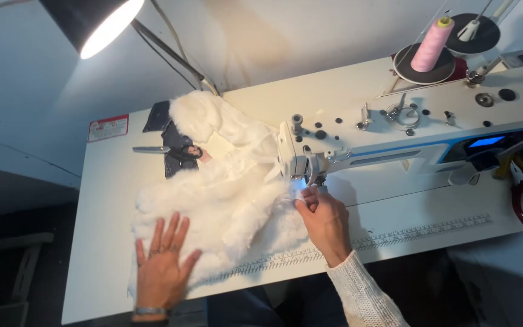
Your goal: Sewing pieces of white faux fur together using an industrial sewing machine.
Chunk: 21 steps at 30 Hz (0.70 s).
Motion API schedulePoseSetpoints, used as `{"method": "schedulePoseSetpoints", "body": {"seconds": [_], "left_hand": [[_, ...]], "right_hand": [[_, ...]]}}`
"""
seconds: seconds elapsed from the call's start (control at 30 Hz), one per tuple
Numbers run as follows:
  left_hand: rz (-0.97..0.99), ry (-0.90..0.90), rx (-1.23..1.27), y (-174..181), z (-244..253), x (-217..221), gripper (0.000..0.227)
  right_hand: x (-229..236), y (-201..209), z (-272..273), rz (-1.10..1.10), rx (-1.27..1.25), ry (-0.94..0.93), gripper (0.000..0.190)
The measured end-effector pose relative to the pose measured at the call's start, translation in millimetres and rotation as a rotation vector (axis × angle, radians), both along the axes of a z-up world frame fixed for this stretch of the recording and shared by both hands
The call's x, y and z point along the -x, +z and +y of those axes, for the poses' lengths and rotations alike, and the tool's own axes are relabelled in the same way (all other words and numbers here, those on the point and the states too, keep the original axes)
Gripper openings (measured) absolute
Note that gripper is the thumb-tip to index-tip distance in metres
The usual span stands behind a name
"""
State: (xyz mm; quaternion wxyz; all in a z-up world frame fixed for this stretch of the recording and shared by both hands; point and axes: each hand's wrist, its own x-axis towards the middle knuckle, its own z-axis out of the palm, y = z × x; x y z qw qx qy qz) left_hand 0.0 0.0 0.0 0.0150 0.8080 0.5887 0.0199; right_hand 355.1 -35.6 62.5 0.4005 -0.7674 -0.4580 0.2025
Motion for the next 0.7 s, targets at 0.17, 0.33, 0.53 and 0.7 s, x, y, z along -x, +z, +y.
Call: {"method": "schedulePoseSetpoints", "body": {"seconds": [0.17,0.33,0.53,0.7], "left_hand": [[0.027,0.03,0.141,27.1,22.0,1.9,0.076],[-0.339,-0.062,-0.285,87.3,2.3,-121.0,0.058],[-0.34,-0.241,-0.315,47.6,20.4,-222.9,0.021],[-0.257,-0.05,-0.099,46.1,30.2,-237.6,0.018]], "right_hand": [[2.5,0.9,-5.6,0.059,-0.001,-0.045,0.019],[-4.3,-5.3,-3.4,-0.032,-0.049,-0.027,0.026],[4.3,-1.1,10.9,-0.189,0.178,-0.101,0.036],[-7.8,-39.3,15.5,-0.225,0.056,-0.03,0.016]]}}
